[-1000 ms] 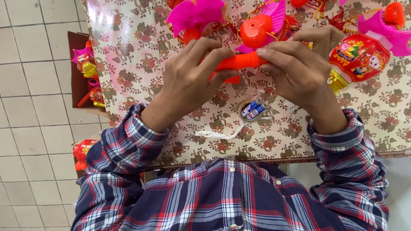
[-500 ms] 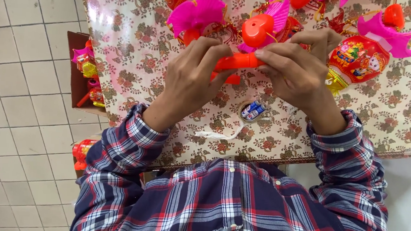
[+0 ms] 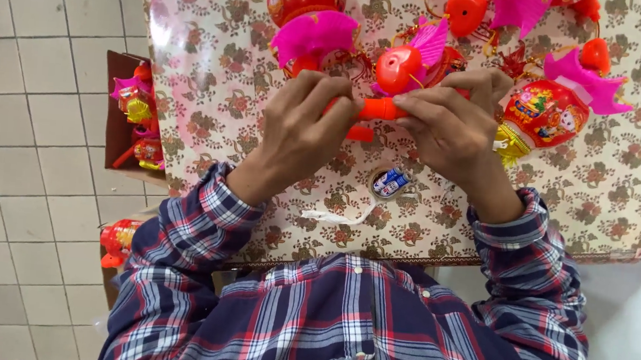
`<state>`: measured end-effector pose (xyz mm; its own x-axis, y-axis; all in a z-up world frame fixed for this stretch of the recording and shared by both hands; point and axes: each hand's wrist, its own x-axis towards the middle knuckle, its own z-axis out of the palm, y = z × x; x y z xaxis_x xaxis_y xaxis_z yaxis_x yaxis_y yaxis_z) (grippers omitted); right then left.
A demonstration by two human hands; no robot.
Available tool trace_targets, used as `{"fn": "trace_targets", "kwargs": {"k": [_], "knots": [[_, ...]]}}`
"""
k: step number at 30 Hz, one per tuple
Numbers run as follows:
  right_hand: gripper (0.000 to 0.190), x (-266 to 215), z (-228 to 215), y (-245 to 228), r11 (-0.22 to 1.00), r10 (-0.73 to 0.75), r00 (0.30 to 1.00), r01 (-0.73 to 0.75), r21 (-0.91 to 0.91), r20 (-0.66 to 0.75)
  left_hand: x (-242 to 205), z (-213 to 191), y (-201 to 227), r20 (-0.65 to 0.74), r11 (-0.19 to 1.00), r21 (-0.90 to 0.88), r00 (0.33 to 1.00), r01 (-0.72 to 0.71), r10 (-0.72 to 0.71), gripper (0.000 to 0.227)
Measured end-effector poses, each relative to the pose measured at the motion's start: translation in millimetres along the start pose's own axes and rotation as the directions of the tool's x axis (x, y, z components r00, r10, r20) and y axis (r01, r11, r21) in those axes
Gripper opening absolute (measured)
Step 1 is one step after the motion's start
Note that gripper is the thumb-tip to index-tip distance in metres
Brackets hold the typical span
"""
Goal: Assembling decorative plastic lanterns by joining multiple colorful components and handles on a table.
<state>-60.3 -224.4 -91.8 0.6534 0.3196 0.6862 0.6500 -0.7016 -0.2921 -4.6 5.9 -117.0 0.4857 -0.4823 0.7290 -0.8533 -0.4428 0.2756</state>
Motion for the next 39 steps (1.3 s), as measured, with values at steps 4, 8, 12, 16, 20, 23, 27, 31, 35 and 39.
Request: {"fn": "trace_targets", "kwargs": {"k": [4,8,12,16,20,23,27,31,35,39], "knots": [[0.014,5,-5,-10,0.941,0.209,0.978,-0.204,0.271,0.014,10,-10,2,-0.138,0.977,0.106,0.970,-0.184,0.198,0.021],[0.019,-5,1,-10,0.889,0.322,0.947,-0.301,0.344,-0.005,7,-8,-2,-0.179,0.944,0.187,0.936,-0.272,0.305,0.021],[0.024,-7,-2,-11,0.884,0.349,0.937,-0.330,0.333,0.003,-10,12,-15,-0.233,0.947,0.165,0.922,-0.277,0.310,0.022],[0.050,11,-29,-13,0.915,0.304,0.925,-0.350,0.199,0.227,-7,10,-18,-0.108,0.995,0.040,0.990,-0.086,0.090,0.017],[0.083,13,-50,9,0.932,0.358,0.838,-0.348,-0.101,0.412,-9,5,-19,-0.020,0.999,0.001,0.998,0.054,-0.054,0.035],[0.100,17,-56,14,0.892,0.446,0.628,-0.368,-0.262,0.638,-1,-2,-9,0.075,0.976,-0.137,0.984,0.170,-0.161,0.028],[0.100,14,-53,17,0.858,0.496,0.627,-0.459,-0.230,0.601,11,-10,5,0.302,0.741,-0.468,0.875,0.482,-0.379,0.025],[0.095,12,-51,16,0.855,0.506,0.751,-0.501,-0.133,0.425,11,-6,10,0.429,0.428,-0.655,0.773,0.623,-0.468,0.032],[0.070,32,-50,-20,0.735,0.515,0.773,-0.621,0.273,0.372,13,-3,14,0.454,0.347,-0.686,0.749,0.639,-0.483,0.021],[0.061,28,-33,-37,0.581,0.540,0.769,-0.634,0.510,0.340,3,6,14,0.497,0.227,-0.742,0.745,0.631,-0.445,0.034]]}}
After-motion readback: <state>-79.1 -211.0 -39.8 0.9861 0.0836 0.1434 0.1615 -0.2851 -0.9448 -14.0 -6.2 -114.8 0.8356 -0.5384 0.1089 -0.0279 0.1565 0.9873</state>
